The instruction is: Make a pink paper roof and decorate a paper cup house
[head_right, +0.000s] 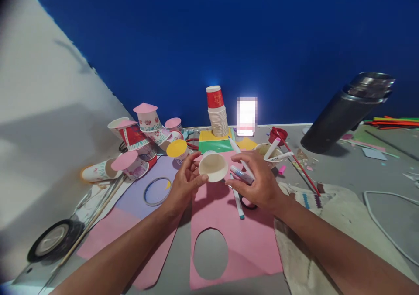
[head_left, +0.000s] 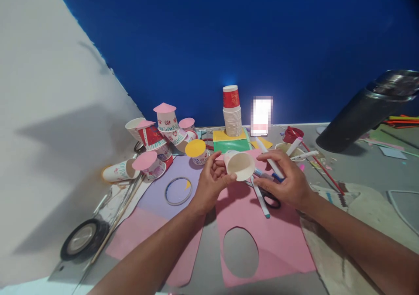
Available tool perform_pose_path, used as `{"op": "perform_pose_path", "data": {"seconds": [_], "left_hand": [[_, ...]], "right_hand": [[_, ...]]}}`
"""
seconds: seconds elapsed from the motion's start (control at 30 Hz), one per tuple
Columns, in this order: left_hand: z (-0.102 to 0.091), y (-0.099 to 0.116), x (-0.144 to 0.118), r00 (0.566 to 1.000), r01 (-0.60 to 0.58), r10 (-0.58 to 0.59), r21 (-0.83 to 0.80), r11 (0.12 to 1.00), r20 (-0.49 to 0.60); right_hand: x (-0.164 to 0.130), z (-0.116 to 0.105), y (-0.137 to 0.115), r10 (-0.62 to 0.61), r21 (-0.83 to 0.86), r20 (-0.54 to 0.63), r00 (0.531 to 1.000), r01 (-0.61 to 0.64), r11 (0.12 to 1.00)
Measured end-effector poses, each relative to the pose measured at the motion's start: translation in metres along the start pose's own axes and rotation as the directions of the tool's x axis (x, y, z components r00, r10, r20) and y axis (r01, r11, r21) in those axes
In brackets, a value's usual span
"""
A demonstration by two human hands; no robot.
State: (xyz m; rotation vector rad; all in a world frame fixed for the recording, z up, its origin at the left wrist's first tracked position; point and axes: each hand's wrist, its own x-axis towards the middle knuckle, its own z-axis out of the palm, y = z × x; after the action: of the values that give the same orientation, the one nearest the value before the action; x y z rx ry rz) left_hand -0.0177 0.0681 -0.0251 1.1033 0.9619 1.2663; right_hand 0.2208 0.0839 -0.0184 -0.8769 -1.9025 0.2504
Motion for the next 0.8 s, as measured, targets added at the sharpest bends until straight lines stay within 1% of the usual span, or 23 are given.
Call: {"op": "perform_pose_path", "data": {"seconds": [0.07, 0.1, 0.13, 0.23, 0.37, 0.43, 0.5, 0.57, 0.63, 0.67, 0.73, 0.77, 0.8], "left_hand": [[0.001, 0.001, -0.001, 0.995, 0.080, -0.083, -0.056, 0.995, -0.049], [0.002, 0.002, -0.001, 0.991, 0.117, -0.122, -0.078, 0.990, -0.054], [0.003, 0.002, -0.002, 0.987, 0.151, -0.156, -0.093, 0.984, -0.049], [0.005, 0.004, -0.005, 0.974, 0.224, -0.227, -0.101, 0.969, -0.020], [0.007, 0.003, -0.007, 0.956, 0.290, -0.293, -0.118, 0.950, -0.014], [0.008, 0.001, -0.008, 0.951, 0.309, -0.310, -0.124, 0.943, 0.005], [0.008, 0.001, -0.009, 0.952, 0.306, -0.304, -0.124, 0.944, 0.041], [0.007, 0.002, -0.010, 0.957, 0.282, -0.275, -0.079, 0.956, 0.091], [0.003, 0.006, -0.009, 0.968, 0.215, -0.218, 0.039, 0.976, 0.120], [0.000, 0.008, -0.009, 0.977, 0.155, -0.170, 0.118, 0.981, 0.127], [-0.007, 0.014, -0.007, 0.985, -0.016, -0.037, 0.298, 0.954, 0.170], [-0.010, 0.017, -0.006, 0.976, -0.115, 0.032, 0.384, 0.916, 0.216], [-0.012, 0.020, -0.006, 0.956, -0.210, 0.086, 0.452, 0.867, 0.279]], "right_hand": [[0.002, 0.000, -0.002, -0.191, -0.101, -0.007, 0.982, 0.189, 0.977], [0.003, 0.000, -0.003, -0.250, -0.137, 0.010, 0.968, 0.249, 0.959], [0.004, 0.000, -0.004, -0.278, -0.163, 0.031, 0.960, 0.279, 0.947], [0.004, -0.002, -0.007, -0.264, -0.190, 0.071, 0.962, 0.273, 0.943], [0.003, -0.004, -0.009, -0.241, -0.163, 0.106, 0.965, 0.256, 0.953], [0.004, -0.004, -0.009, -0.244, -0.148, 0.100, 0.965, 0.257, 0.955], [0.005, -0.004, -0.009, -0.225, -0.115, 0.072, 0.972, 0.232, 0.966], [0.007, -0.005, -0.008, -0.144, -0.045, 0.043, 0.989, 0.146, 0.988], [0.011, -0.009, -0.006, 0.008, 0.057, 0.049, 0.999, -0.011, 0.998], [0.014, -0.012, -0.004, 0.097, 0.108, 0.074, 0.992, -0.105, 0.989], [0.019, -0.017, -0.001, 0.260, 0.190, 0.167, 0.951, -0.290, 0.938], [0.021, -0.020, 0.000, 0.320, 0.215, 0.223, 0.921, -0.366, 0.905], [0.023, -0.023, 0.001, 0.361, 0.235, 0.275, 0.891, -0.426, 0.874]]}}
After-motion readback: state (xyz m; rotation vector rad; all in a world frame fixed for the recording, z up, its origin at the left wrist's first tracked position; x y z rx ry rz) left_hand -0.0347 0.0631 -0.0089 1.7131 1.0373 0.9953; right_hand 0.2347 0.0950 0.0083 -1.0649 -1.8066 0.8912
